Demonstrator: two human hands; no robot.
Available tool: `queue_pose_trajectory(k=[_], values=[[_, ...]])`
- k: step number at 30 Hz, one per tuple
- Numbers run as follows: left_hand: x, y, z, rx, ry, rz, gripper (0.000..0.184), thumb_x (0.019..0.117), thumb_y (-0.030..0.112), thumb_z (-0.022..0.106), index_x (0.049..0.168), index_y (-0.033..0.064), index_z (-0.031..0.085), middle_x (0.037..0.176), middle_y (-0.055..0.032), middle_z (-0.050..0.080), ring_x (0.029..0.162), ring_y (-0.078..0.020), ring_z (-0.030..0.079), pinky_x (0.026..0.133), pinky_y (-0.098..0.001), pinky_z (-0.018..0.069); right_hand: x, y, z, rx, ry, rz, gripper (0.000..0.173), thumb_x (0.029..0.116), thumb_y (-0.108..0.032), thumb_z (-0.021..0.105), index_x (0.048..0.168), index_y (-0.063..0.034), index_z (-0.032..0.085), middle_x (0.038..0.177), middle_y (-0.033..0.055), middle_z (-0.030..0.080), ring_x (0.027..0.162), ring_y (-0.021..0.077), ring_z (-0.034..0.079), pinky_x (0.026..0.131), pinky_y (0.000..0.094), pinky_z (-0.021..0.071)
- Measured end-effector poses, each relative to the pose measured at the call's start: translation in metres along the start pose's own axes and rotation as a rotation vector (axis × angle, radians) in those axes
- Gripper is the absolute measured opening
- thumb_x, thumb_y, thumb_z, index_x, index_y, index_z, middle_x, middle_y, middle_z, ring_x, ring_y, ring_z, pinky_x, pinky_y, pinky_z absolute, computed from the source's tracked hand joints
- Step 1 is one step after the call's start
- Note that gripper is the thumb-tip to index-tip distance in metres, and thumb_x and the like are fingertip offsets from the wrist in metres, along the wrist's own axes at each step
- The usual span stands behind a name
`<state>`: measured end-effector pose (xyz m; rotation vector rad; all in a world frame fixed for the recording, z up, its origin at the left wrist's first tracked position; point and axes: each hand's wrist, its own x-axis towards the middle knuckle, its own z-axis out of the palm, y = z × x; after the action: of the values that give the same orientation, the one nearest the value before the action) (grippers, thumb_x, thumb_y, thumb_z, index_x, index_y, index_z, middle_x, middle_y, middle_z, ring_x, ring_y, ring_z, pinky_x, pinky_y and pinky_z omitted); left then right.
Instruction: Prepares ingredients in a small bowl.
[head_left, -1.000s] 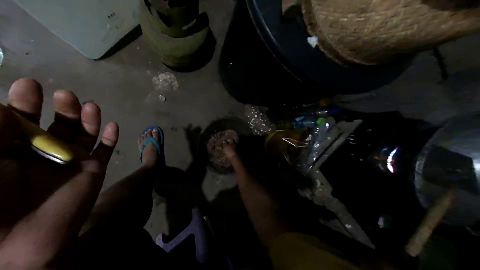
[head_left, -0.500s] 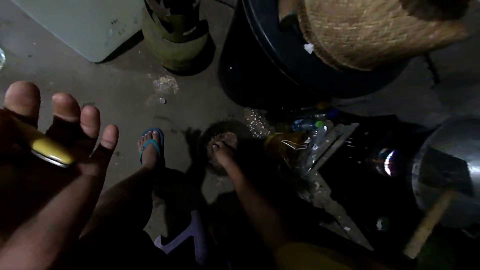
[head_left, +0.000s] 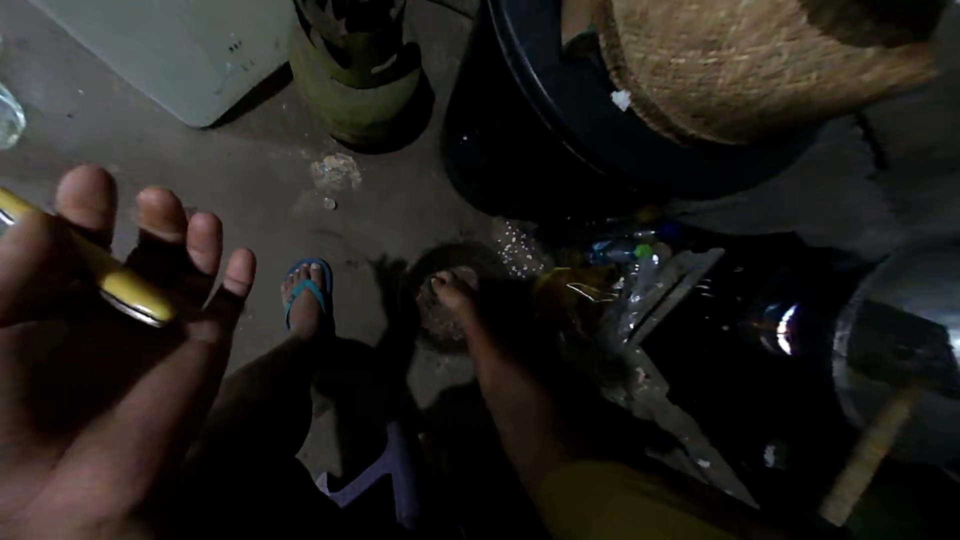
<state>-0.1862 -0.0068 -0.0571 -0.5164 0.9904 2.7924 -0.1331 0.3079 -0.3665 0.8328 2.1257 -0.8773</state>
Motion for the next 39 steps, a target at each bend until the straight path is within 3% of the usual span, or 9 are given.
queue_pose_trajectory(k=[6, 11, 14, 22, 27, 29, 34, 37, 39], values=[[-0.002, -0.006, 0.010, 0.096, 0.057, 0.006, 0.042, 0.1123, 0.027, 0.021, 0.120, 0.0120, 0.059, 0.106, -0.0073, 0.068, 0.099, -0.0235, 0.070, 0.088, -0.0419, 0.0608, -0.067, 0.044, 0.059, -0.349, 0.009, 0.145, 0.052, 0.1108, -0.046, 0.036, 0.161, -0.0309, 0.035, 0.127, 0.0146, 0.070, 0.116, 0.0349, 0.068, 0.098, 0.0552, 0.0534], [-0.003, -0.006, 0.000, 0.010, -0.020, -0.014, 0.044, 0.1122, 0.028, 0.024, 0.127, 0.0091, 0.061, 0.112, -0.0108, 0.068, 0.105, -0.0274, 0.069, 0.092, -0.0470, 0.0596, -0.004, 0.024, -0.025, -0.088, -0.179, 0.050, 0.047, 0.1120, -0.032, 0.043, 0.147, -0.0021, 0.052, 0.146, 0.0244, 0.055, 0.138, 0.0384, 0.052, 0.115, 0.0559, 0.0400], [-0.006, -0.006, 0.006, 0.061, 0.034, 0.005, 0.044, 0.1129, 0.029, 0.020, 0.126, 0.0119, 0.058, 0.110, -0.0074, 0.069, 0.103, -0.0233, 0.070, 0.092, -0.0424, 0.0595, 0.022, 0.016, -0.046, 0.014, -0.166, 0.019, 0.046, 0.1136, -0.026, 0.039, 0.148, 0.0035, 0.049, 0.152, 0.0269, 0.049, 0.144, 0.0390, 0.045, 0.119, 0.0543, 0.0341], [0.003, -0.003, 0.001, 0.048, 0.011, 0.021, 0.041, 0.1126, 0.030, 0.027, 0.128, 0.0103, 0.060, 0.114, -0.0102, 0.069, 0.106, -0.0271, 0.070, 0.091, -0.0478, 0.0603, -0.061, 0.037, 0.054, -0.277, 0.031, 0.112, 0.050, 0.1099, -0.047, 0.038, 0.157, -0.0317, 0.042, 0.131, 0.0117, 0.070, 0.118, 0.0329, 0.068, 0.100, 0.0554, 0.0531], [0.003, 0.000, -0.003, 0.166, 0.183, 0.054, 0.035, 0.1122, 0.032, 0.034, 0.128, 0.0158, 0.060, 0.115, -0.0059, 0.072, 0.104, -0.0225, 0.072, 0.087, -0.0429, 0.0624, -0.034, 0.009, 0.003, -0.221, -0.051, 0.147, 0.046, 0.1119, -0.031, 0.040, 0.152, -0.0121, 0.049, 0.148, 0.0186, 0.056, 0.138, 0.0378, 0.052, 0.114, 0.0576, 0.0399], [0.005, 0.004, -0.009, 0.186, 0.198, 0.074, 0.035, 0.1118, 0.031, 0.036, 0.130, 0.0143, 0.060, 0.117, -0.0072, 0.071, 0.104, -0.0234, 0.072, 0.088, -0.0440, 0.0617, -0.044, -0.005, 0.002, -0.209, -0.062, 0.081, 0.045, 0.1112, -0.036, 0.041, 0.150, -0.0158, 0.053, 0.145, 0.0177, 0.059, 0.135, 0.0374, 0.055, 0.112, 0.0588, 0.0416], [0.004, 0.004, -0.026, 0.298, 0.075, 0.147, 0.038, 0.1137, 0.028, 0.027, 0.137, 0.0132, 0.054, 0.120, -0.0048, 0.072, 0.111, -0.0226, 0.071, 0.095, -0.0425, 0.0608, -0.064, 0.009, 0.047, -0.448, -0.067, 0.012, 0.050, 0.1112, -0.044, 0.036, 0.160, -0.0319, 0.037, 0.133, 0.0150, 0.067, 0.120, 0.0365, 0.067, 0.099, 0.0573, 0.0529], [0.017, 0.017, -0.086, 0.227, -0.442, 0.048, 0.051, 0.1132, 0.030, 0.026, 0.160, 0.0112, 0.033, 0.156, -0.0130, 0.047, 0.142, -0.0337, 0.047, 0.116, -0.0555, 0.0410, -0.038, 0.024, 0.023, -0.354, -0.050, 0.117, 0.048, 0.1121, -0.037, 0.037, 0.158, -0.0216, 0.040, 0.139, 0.0186, 0.063, 0.128, 0.0382, 0.061, 0.105, 0.0594, 0.0474], [0.005, 0.008, -0.047, 0.387, -0.093, 0.116, 0.035, 0.1133, 0.022, 0.030, 0.141, 0.0129, 0.050, 0.136, -0.0031, 0.066, 0.125, -0.0211, 0.064, 0.104, -0.0418, 0.0557, -0.025, 0.029, 0.000, -0.148, -0.048, 0.097, 0.044, 0.1115, -0.031, 0.044, 0.151, -0.0132, 0.050, 0.141, 0.0206, 0.061, 0.131, 0.0379, 0.059, 0.110, 0.0568, 0.0455]])
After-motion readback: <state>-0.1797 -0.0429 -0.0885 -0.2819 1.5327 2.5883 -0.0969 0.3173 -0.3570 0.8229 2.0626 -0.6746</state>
